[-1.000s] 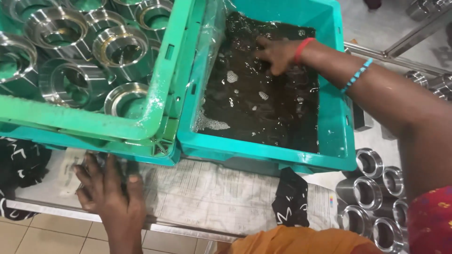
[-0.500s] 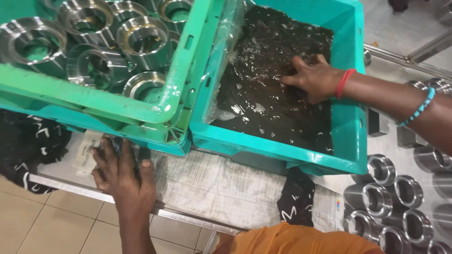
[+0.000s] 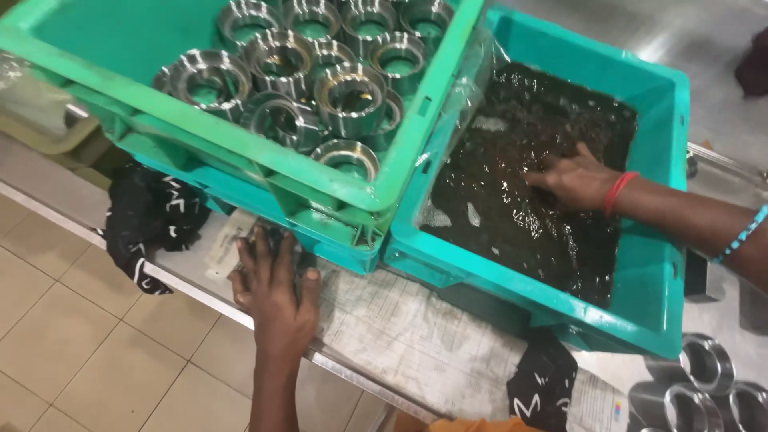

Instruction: Dipping metal rings into an oil bath and inspecting them with a gauge.

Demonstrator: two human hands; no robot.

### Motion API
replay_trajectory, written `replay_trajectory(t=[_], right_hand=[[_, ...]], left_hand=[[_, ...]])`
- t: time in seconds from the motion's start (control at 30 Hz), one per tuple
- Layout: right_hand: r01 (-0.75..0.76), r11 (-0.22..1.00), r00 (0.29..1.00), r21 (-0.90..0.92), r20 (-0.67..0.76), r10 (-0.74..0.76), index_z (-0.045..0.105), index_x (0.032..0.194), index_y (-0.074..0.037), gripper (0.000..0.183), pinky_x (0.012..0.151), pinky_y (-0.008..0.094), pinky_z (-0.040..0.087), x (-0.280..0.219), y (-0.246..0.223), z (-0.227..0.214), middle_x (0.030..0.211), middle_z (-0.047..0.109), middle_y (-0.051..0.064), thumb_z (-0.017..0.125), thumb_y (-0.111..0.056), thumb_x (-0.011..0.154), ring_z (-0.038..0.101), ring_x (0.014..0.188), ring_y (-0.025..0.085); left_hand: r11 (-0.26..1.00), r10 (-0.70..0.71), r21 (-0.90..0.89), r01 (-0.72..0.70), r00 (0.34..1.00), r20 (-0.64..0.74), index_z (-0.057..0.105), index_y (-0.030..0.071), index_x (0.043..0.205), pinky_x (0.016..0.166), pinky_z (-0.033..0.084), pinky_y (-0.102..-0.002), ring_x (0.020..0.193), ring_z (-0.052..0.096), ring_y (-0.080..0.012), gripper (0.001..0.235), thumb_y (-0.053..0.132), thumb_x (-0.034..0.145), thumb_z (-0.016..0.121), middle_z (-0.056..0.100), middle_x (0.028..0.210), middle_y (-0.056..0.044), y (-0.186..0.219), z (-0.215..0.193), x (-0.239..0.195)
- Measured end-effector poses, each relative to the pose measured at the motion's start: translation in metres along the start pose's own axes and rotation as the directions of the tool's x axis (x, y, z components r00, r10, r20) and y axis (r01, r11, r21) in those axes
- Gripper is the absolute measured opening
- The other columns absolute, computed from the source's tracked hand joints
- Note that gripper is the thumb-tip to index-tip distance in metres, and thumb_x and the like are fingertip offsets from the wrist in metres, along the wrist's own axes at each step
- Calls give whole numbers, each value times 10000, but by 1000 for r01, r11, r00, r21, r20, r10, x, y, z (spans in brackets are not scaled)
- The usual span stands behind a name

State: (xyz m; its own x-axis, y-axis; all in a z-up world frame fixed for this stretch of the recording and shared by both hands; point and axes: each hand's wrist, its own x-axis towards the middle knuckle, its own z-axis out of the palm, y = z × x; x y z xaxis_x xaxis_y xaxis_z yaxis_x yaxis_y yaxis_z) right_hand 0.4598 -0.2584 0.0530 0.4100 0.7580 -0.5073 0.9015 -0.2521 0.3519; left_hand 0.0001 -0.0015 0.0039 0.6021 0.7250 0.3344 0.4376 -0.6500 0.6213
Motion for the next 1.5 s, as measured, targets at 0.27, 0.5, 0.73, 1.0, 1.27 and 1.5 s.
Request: replay_trajectory(t=[0.27,0.5,0.73,1.0,1.27,1.5], right_hand=[[112,850,965,515,-261,31,453,1510,-186,745,1093,647,376,-17,6,-13,1332,632,127,700,-81,816,620,1242,286],[421,-242,839,874,-274,471,621,1243,-114,309,852,376,607,-66,1,-108,1084,641,-8,677,-105,939,647,929,122],[553,484,567,678,-732,377,658,1130,-88,185,656,279,472,-41,14,-232,874,622,45,541,-232,1122,591,737,119],[-101,868,823,485,-449,347,702,1217,-81,299,514,462,556,61,-43,-338,996,721,150,554,-325,1128,699,782,319],[52,980,875,-192,-464,-137,664,1436,-333,587,815,438,591,146,-57,-332,1017,792,124,708,-82,907,755,881,298],[288,942,732,-172,-595,-332,621,1425,-254,585,1007,564,432,51,-127,-371,1105,732,95,790,-226,865,669,1065,288]], left_hand=[[1000,6,3,-6,1000,-17,505,118,1507,1185,59,-671,1564,117,-450,634,410,947,560,260,1671,-226,-6,4,-1],[1000,26,-4,-26,999,-31,504,97,1492,1172,64,-674,1556,122,-453,648,373,915,602,254,1665,-231,-3,0,-1],[999,20,-27,-20,999,-26,505,89,1485,1175,48,-684,1557,107,-462,640,370,919,606,253,1668,-227,1,-4,0],[998,20,-51,-22,999,-41,504,90,1499,1163,24,-702,1565,99,-451,621,378,953,570,246,1671,-230,-1,-5,0],[995,30,-99,-33,999,-33,501,102,1500,1162,10,-685,1565,97,-443,609,372,959,570,248,1674,-212,-3,-8,-2],[995,39,-94,-44,998,-52,505,101,1497,1168,3,-669,1564,103,-441,613,359,943,561,259,1672,-208,-5,-6,0]])
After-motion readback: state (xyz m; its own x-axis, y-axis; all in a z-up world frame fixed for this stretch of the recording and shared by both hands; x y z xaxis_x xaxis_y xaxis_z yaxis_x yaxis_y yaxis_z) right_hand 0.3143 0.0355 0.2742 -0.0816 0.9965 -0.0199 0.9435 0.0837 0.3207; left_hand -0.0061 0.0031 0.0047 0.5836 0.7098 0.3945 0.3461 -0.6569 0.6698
